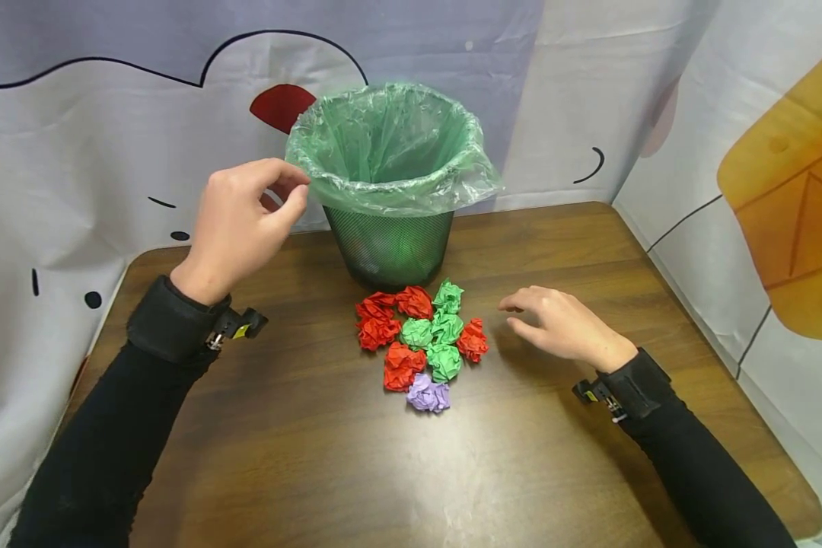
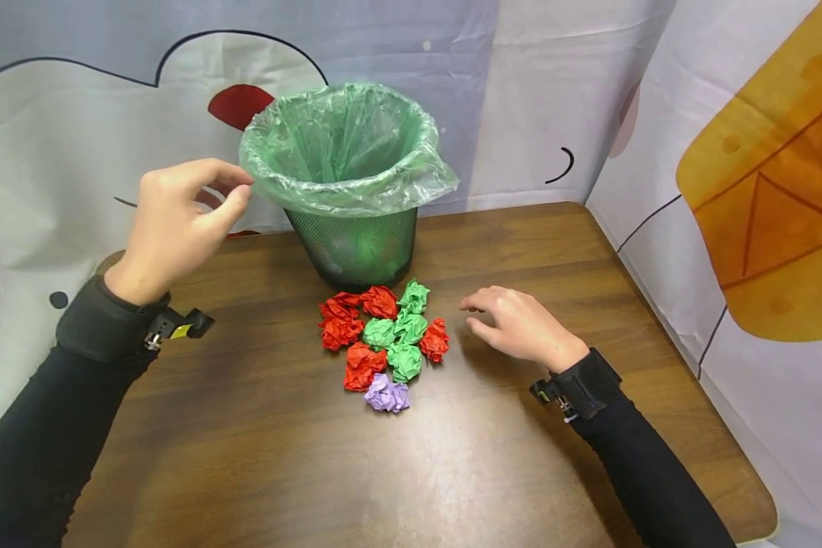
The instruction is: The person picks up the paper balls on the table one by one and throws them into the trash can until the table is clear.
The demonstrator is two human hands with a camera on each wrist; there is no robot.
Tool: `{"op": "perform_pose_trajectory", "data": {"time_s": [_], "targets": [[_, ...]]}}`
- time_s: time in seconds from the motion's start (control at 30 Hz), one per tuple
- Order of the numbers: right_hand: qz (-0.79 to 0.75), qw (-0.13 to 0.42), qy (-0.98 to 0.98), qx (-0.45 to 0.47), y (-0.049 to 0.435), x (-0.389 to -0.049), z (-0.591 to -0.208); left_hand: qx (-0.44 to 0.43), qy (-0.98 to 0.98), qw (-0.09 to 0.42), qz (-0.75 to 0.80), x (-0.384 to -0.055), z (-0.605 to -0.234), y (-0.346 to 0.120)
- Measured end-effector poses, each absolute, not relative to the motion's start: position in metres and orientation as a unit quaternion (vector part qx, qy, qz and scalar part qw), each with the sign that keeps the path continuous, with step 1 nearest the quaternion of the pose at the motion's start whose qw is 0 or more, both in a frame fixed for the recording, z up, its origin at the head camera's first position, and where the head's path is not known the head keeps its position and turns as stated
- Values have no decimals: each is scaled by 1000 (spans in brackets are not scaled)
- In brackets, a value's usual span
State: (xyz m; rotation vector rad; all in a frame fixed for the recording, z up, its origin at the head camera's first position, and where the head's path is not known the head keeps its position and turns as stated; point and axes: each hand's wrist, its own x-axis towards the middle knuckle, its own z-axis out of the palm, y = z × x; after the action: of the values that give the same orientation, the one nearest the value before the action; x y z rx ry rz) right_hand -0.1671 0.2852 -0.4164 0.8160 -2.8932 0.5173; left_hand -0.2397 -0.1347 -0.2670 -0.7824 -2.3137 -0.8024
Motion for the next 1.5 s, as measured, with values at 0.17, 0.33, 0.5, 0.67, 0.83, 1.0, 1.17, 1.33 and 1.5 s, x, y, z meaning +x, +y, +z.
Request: {"op": "perform_pose_trajectory", "data": {"time_s": [0.17, 0.33, 0.5, 0.67, 0.83, 1.0, 1.17, 1.33, 1.5], "targets": [[170, 37, -948, 265, 284, -166, -417, -303, -859, 277, -305, -229, -284, -136], [172, 34, -948, 266, 284, -166, -419, -301, -861, 270, -308, -223, -300, -137], [173, 37, -947, 269, 283, -167, -420, -298, -864, 260, -312, -219, -314, -137], [171, 34, -947, 271, 281, -166, -420, -294, -868, 249, -315, -215, -326, -137], [169, 27, -945, 277, 278, -164, -420, -283, -876, 234, -313, -211, -340, -139], [169, 21, -945, 279, 276, -163, -419, -272, -882, 218, -316, -207, -353, -140], [169, 17, -945, 279, 275, -163, -420, -264, -885, 213, -319, -205, -361, -142], [167, 15, -944, 284, 275, -163, -420, -263, -886, 204, -322, -203, -368, -145], [167, 12, -940, 298, 272, -164, -421, -255, -890, 196, -323, -200, -375, -148]]}}
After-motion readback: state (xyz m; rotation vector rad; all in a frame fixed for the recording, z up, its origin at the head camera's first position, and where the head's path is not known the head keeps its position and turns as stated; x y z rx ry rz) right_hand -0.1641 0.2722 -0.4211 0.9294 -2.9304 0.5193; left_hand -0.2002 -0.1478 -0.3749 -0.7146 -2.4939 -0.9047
